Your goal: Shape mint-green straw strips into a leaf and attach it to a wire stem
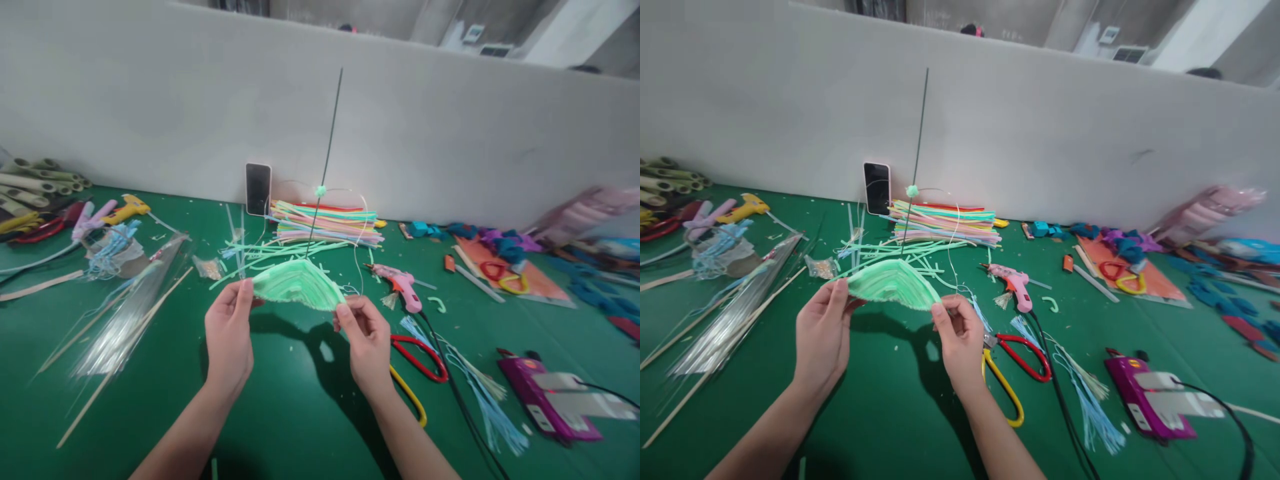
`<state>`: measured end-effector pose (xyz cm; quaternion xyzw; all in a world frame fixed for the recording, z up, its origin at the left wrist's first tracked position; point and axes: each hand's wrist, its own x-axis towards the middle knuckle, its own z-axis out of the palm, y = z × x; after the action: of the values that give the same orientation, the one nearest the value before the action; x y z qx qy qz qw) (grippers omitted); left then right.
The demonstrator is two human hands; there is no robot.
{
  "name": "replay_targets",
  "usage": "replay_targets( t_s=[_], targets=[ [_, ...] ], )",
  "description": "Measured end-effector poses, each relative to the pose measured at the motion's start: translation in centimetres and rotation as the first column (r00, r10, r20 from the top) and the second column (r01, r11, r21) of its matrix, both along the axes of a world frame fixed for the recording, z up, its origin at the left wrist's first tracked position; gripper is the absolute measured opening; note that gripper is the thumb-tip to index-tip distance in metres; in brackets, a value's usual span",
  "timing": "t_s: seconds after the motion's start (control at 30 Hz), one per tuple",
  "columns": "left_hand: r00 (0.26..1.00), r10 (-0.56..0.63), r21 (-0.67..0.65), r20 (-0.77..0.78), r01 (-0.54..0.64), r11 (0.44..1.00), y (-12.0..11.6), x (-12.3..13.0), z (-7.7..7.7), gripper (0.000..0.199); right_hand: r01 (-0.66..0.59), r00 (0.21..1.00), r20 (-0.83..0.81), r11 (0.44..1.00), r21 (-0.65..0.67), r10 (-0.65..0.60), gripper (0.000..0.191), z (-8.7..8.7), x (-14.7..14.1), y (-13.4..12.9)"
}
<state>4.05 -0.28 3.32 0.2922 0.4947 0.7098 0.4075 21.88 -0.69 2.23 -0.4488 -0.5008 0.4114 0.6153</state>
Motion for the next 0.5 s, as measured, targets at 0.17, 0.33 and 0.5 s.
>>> replay_targets(
  t_s=[0.17, 0.33, 0.5],
  targets=[
    [0.979, -0.087, 0.03, 0.185, 0.083, 0.996, 0.2, 0.03, 0.04, 0.023, -0.03, 0.999, 0.027, 0.999, -0.033, 0.031, 0.022, -0.07, 0.16, 0.09],
    [0.947, -0.085, 0.003, 0.309, 0.089, 0.996, 0.42, -0.46, -0.15, 0.019, -0.087, 0.995, 0.052, 0.995, -0.058, 0.09, 0.025, 0.11, -0.35, -0.13],
    [0.945, -0.12, 0.022, 0.303, 0.119, 0.993, 0.38, -0.19, -0.04, 0.018, -0.076, 0.994, 0.072, 0.997, -0.026, 0.078, 0.027, 0.14, -0.42, -0.3]
  ],
)
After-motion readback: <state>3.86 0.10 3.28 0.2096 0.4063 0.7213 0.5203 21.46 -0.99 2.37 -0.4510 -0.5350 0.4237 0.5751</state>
